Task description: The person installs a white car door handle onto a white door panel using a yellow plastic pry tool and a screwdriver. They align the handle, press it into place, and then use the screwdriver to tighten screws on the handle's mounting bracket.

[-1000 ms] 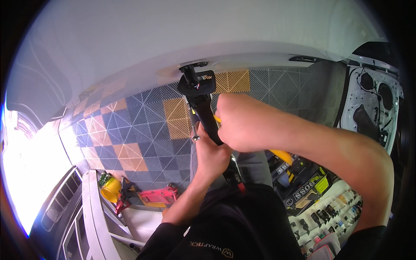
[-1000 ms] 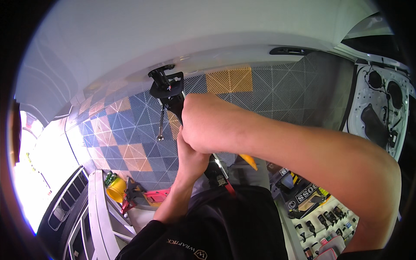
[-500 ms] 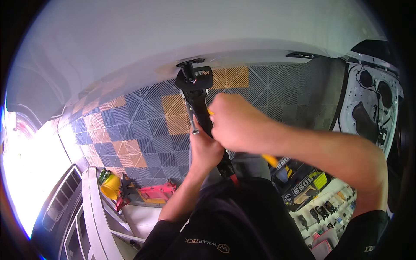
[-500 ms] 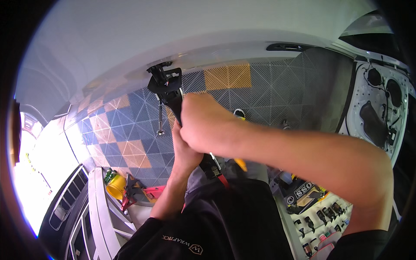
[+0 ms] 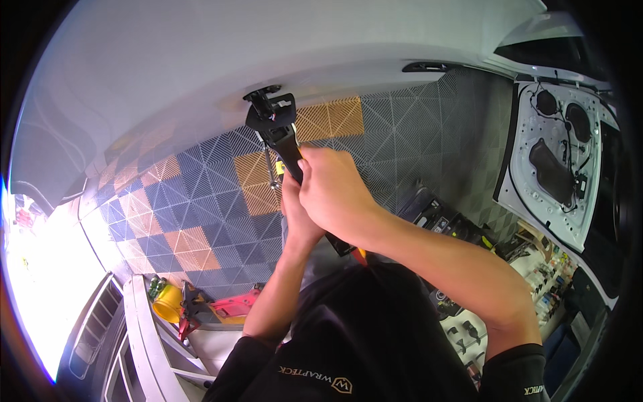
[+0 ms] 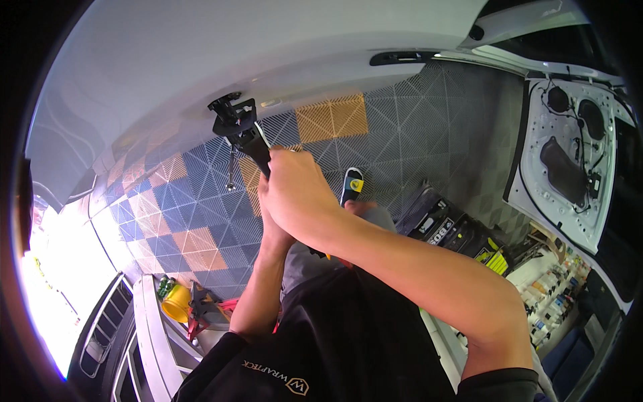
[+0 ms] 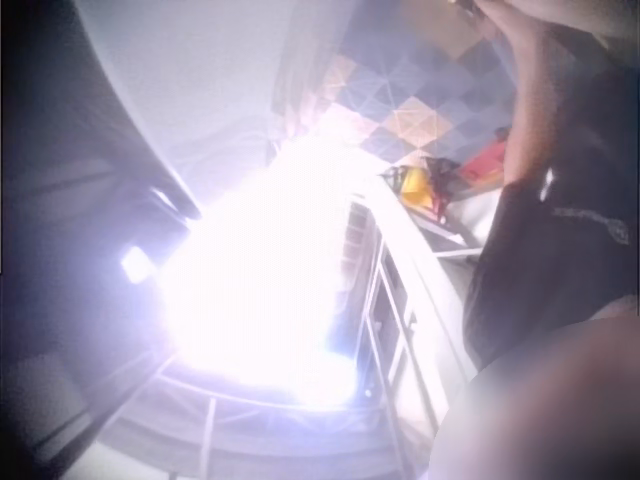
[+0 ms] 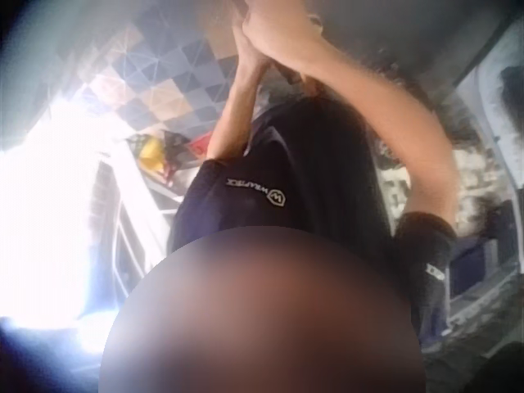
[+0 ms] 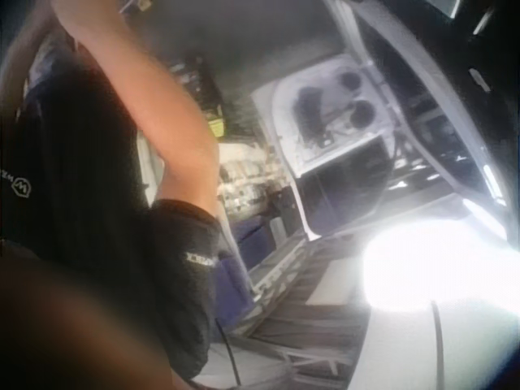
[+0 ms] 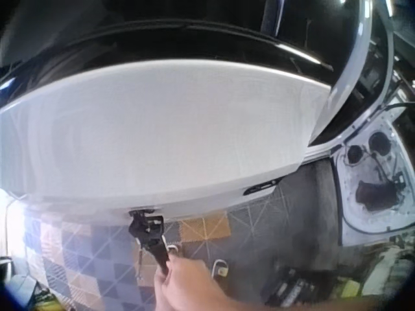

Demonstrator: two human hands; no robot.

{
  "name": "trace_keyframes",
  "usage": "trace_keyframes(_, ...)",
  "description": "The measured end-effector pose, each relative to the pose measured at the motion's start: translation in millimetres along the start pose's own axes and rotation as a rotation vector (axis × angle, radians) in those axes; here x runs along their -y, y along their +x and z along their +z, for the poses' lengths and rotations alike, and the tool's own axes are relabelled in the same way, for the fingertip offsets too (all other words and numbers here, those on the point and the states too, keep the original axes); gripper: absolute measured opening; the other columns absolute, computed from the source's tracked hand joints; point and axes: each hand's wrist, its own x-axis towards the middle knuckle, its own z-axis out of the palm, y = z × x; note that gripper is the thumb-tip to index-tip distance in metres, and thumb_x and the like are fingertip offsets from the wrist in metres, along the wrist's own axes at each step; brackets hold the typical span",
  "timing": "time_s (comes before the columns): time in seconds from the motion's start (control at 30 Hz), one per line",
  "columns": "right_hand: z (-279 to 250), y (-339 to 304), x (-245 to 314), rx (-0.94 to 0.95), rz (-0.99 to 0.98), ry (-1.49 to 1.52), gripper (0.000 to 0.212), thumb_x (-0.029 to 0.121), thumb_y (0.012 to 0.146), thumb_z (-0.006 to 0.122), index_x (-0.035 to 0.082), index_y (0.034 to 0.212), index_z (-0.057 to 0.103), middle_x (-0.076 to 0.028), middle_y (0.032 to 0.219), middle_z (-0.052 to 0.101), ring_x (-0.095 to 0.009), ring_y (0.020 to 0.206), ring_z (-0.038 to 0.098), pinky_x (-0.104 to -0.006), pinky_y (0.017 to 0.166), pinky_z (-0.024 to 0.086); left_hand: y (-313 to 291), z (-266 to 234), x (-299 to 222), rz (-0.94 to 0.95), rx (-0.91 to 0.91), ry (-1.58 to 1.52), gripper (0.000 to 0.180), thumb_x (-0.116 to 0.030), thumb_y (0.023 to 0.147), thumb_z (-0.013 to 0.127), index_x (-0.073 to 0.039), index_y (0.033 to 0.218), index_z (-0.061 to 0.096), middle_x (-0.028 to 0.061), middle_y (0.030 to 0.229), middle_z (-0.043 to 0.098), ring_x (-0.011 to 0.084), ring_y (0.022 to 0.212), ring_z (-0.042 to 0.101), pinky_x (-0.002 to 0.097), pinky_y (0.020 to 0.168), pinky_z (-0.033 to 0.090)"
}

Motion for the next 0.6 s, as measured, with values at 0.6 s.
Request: trace_keyframes(0.6, -27, 3, -15, 0.133, 0.143, 0.330, 0.044, 0.017, 0.093, 0.071, -0.011, 0.125, 0.063, -0.027, 0.098, 0.072, -0.042, 0.092, 0.073, -0.0460, 0.083, 0.057, -18, 2, -27, -0.213, 0.063, -0.134, 0.030, -0.005, 0.098, 0.066, 0.004, 0.125, 0.058, 0.0082, 0.108, 0.072, 0.0137, 0.095, 0.069, 0.0288, 0.081, 0.056)
